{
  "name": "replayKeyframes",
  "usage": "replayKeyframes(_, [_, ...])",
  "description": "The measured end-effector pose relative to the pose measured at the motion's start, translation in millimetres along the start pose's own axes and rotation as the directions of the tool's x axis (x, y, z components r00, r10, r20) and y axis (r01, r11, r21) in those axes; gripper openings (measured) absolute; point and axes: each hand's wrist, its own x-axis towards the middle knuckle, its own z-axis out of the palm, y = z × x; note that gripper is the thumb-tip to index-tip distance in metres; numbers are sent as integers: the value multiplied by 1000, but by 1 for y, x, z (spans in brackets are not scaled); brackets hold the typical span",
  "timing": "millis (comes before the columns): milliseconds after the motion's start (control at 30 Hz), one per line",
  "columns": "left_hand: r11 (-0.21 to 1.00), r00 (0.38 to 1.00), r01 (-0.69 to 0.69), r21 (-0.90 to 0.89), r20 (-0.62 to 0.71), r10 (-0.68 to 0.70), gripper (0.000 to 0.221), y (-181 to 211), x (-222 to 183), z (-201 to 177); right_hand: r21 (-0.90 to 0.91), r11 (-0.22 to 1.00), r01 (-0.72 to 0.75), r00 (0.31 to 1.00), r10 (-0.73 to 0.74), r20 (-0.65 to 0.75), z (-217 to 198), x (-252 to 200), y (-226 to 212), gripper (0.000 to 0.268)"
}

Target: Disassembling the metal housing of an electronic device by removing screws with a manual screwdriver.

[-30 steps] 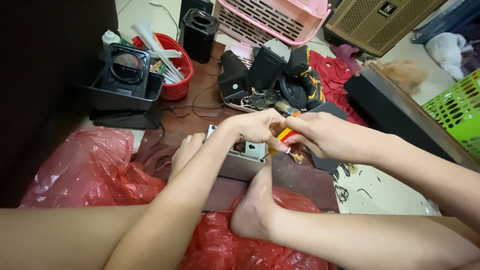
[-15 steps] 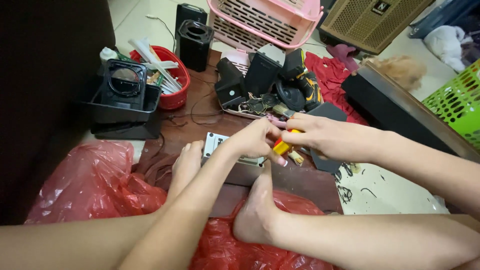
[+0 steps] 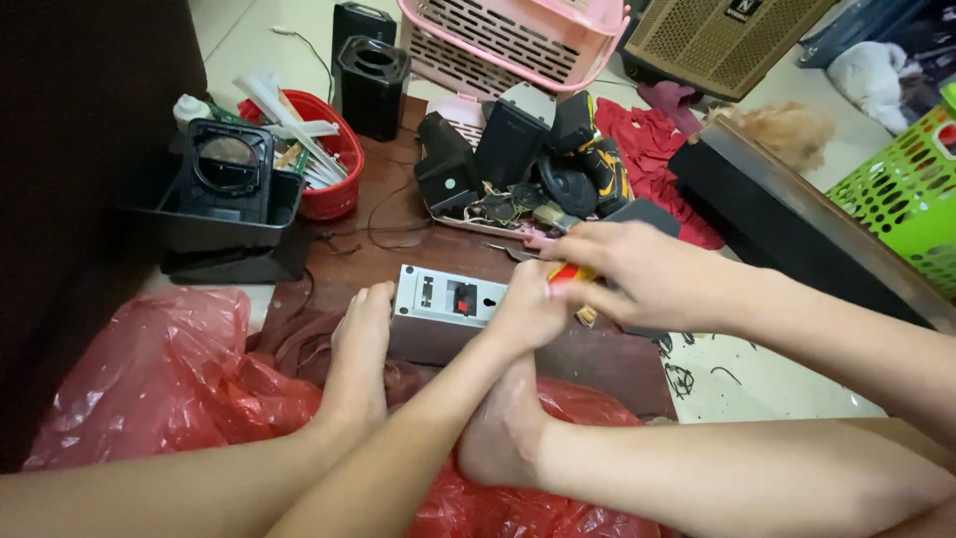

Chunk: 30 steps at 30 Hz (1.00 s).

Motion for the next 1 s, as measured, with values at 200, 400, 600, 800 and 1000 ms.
replayKeyframes(200, [957, 978, 155, 247, -177, -112, 17, 38, -7, 4, -181, 801, -571, 813, 582, 12, 6, 12, -19, 49])
replayKeyframes(400, [943, 961, 9, 332, -265, 84, 4, 28, -10, 12, -196, 806, -558, 806, 583, 103, 21, 11, -6, 49])
replayKeyframes(600, [957, 985, 28, 288, -169, 22, 4, 37, -3, 6, -145, 876, -460, 858, 481, 183, 8, 10, -16, 39])
replayKeyframes(800, [969, 919, 246, -13, 321, -228, 20, 32, 11, -10, -43, 956, -290, 928, 292, 234, -1, 7, -12, 25])
replayKeyframes(1000, [951, 909, 227, -212, 396, -128, 34, 2, 14, -20, -83, 990, 115, 974, -96, 206, 3, 9, 9, 14])
